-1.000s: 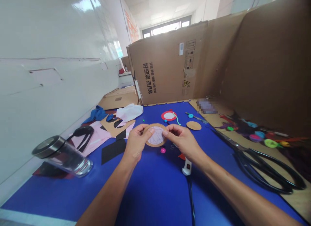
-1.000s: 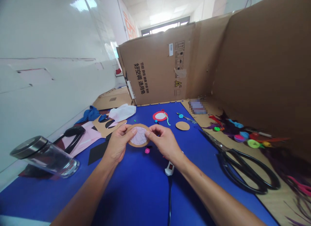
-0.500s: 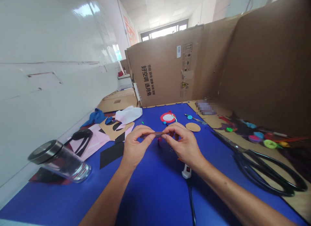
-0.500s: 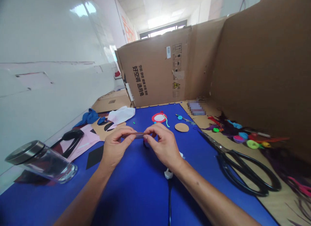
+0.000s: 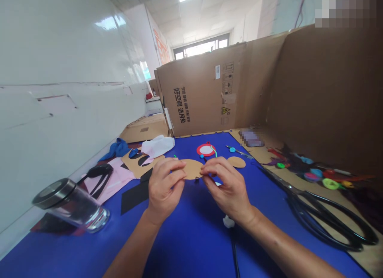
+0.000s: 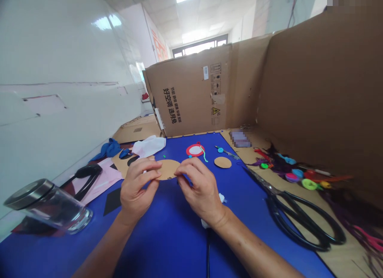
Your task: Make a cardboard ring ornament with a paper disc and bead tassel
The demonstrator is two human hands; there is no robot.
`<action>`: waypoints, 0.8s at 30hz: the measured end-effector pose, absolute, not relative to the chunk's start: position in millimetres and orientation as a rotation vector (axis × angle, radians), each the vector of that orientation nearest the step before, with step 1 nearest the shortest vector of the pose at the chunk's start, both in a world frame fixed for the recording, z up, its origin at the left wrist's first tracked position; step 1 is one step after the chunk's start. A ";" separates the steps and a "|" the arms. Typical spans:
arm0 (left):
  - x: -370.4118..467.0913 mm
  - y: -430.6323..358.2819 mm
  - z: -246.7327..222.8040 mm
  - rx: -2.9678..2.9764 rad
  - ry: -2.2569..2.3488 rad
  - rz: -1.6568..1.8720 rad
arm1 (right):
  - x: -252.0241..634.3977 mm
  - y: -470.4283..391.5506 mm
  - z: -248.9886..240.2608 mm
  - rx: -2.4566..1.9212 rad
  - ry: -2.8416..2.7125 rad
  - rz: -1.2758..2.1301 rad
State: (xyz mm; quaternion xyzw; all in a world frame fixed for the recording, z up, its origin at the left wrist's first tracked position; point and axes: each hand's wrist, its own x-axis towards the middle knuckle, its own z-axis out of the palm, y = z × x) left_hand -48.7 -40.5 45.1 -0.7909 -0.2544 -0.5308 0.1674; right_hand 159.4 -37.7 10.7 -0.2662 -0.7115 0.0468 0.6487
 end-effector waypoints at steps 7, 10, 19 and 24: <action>-45.9 -39.9 43.7 -2.314 -0.789 -1.686 | 156.7 -39.9 13.2 -0.621 -1.583 0.275; -42.4 -36.6 39.3 -2.385 -1.095 -1.970 | 153.6 -38.1 14.4 -0.703 -1.494 0.614; -37.1 -25.0 34.6 -2.222 -2.010 -2.783 | 152.9 -25.0 14.4 -0.770 -1.070 1.305; -33.9 -28.0 35.6 -2.255 -2.202 -2.675 | 152.6 -24.5 14.4 -0.757 -0.974 1.412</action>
